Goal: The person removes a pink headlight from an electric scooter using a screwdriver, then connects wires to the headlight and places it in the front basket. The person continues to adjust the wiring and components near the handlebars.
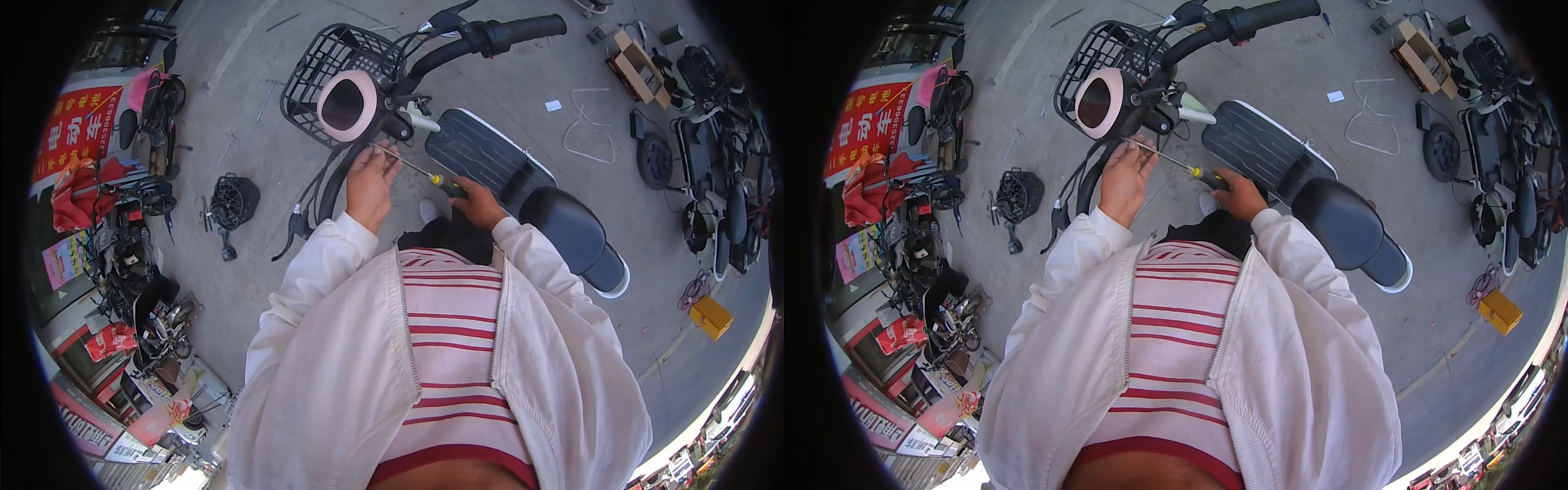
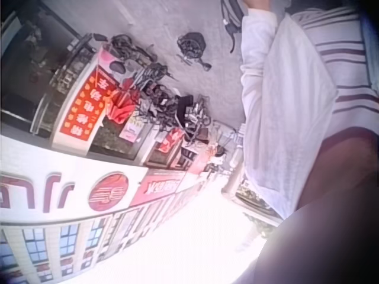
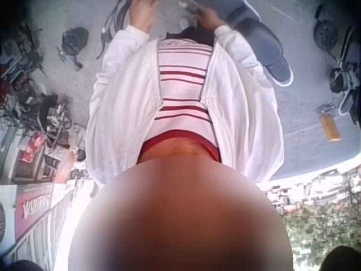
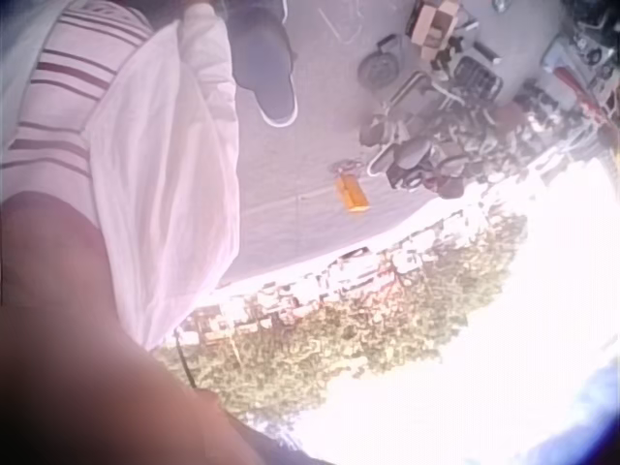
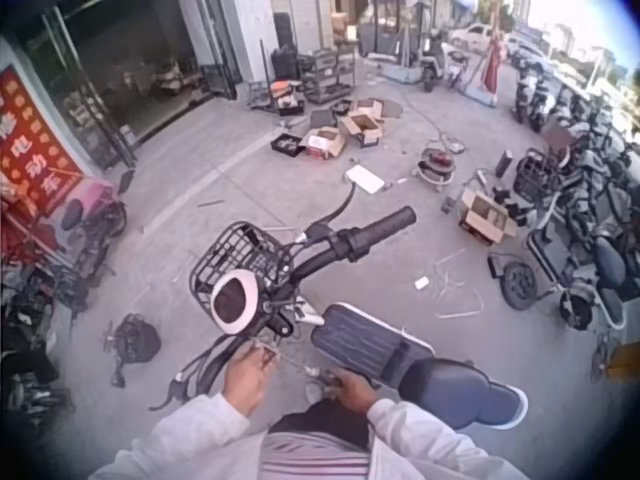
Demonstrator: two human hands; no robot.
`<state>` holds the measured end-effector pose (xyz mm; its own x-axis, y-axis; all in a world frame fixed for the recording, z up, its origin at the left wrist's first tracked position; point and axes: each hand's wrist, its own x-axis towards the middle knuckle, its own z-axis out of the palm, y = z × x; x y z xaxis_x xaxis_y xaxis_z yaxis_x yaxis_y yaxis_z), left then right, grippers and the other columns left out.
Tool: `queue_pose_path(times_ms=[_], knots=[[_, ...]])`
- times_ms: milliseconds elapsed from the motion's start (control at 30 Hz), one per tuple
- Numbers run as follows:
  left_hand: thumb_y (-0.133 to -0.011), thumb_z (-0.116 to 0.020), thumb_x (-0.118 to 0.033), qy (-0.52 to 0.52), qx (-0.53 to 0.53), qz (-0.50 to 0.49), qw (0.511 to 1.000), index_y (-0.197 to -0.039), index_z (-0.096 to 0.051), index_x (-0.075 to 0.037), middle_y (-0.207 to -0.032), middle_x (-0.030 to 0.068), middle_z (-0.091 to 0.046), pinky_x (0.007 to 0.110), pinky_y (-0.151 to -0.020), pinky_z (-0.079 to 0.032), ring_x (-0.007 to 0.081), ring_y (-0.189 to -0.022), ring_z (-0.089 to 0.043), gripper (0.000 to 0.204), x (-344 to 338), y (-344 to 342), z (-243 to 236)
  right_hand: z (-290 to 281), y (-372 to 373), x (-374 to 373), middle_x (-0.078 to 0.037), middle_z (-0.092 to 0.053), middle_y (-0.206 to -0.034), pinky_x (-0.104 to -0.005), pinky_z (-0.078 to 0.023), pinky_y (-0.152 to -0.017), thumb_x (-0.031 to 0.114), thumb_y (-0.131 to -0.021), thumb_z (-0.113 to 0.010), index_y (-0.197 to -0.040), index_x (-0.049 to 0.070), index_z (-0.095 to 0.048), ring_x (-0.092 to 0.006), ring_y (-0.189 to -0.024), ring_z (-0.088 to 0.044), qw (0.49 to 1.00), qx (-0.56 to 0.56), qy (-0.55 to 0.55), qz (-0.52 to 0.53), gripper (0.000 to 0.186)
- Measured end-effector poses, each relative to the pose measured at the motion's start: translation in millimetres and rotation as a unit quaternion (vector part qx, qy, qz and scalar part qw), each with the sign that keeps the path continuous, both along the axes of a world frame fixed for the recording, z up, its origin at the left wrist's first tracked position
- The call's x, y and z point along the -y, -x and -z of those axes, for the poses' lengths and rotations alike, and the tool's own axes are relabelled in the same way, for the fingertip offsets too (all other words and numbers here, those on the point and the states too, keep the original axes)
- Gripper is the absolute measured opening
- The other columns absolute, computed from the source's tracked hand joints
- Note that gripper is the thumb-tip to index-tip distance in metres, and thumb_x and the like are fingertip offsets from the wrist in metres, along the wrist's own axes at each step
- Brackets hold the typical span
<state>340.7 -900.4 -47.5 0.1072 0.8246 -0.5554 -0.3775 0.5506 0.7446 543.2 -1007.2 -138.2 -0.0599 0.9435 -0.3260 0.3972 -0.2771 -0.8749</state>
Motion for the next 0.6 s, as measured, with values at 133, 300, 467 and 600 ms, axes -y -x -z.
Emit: queue_pose_path(times_ms=[133, 300, 467, 600], knots=[[-0.098, -0.049, -0.015, -0.004, -0.015, 0.008, 1.0, -0.113, -0.055, -0.002, -0.105, 0.0098, -0.061, 0.031, -0.089, -0.048, 0.0185, -0.1, -0.059, 0.021, -0.8, 1.8, -1.5, 4.2, 2.4, 0.3, -0.02, -0.063, -0.107, -0.0389, -0.045, -0.088, 0.014, -0.081, -0.07, -0.121, 0.006, -0.055, -0.0373, -0.101, -0.06, 1.0, 0.004, 0.008, 0.004, 0.043], [-0.098, -0.049, -0.016, -0.003, -0.02, 0.014, 1.0, -0.113, -0.055, -0.001, -0.104, 0.0095, -0.062, 0.03, -0.089, -0.048, 0.0181, -0.1, -0.06, 0.021, -1.7, 2.4, -2.1, 7.0, 4.0, 0.4, -0.021, -0.063, -0.108, -0.0384, -0.045, -0.088, 0.013, -0.08, -0.07, -0.121, 0.005, -0.055, -0.0369, -0.101, -0.06, 1.0, 0.003, 0.02, 0.003, 0.045], [-0.098, -0.049, -0.016, -0.002, -0.021, 0.021, 1.0, -0.114, -0.055, -0.001, -0.103, 0.0093, -0.062, 0.03, -0.089, -0.048, 0.0179, -0.099, -0.06, 0.022, -2.8, 4.3, 0.7, 8.7, 5.7, 1.9, -0.021, -0.063, -0.108, -0.0381, -0.046, -0.088, 0.013, -0.08, -0.071, -0.122, 0.005, -0.055, -0.0362, -0.102, -0.061, 1.0, 0.009, 0.019, 0.009, 0.045], [-0.099, -0.048, -0.015, -0.002, -0.022, 0.027, 0.999, -0.114, -0.055, -0.001, -0.103, 0.0091, -0.062, 0.03, -0.089, -0.048, 0.0176, -0.098, -0.059, 0.022, -2.8, 5.3, 1.4, 4.6, 7.6, 2.0, -0.021, -0.063, -0.109, -0.0384, -0.046, -0.088, 0.012, -0.08, -0.07, -0.122, 0.005, -0.055, -0.0363, -0.102, -0.06, 1.0, 0.009, 0.021, 0.017, 0.045]])
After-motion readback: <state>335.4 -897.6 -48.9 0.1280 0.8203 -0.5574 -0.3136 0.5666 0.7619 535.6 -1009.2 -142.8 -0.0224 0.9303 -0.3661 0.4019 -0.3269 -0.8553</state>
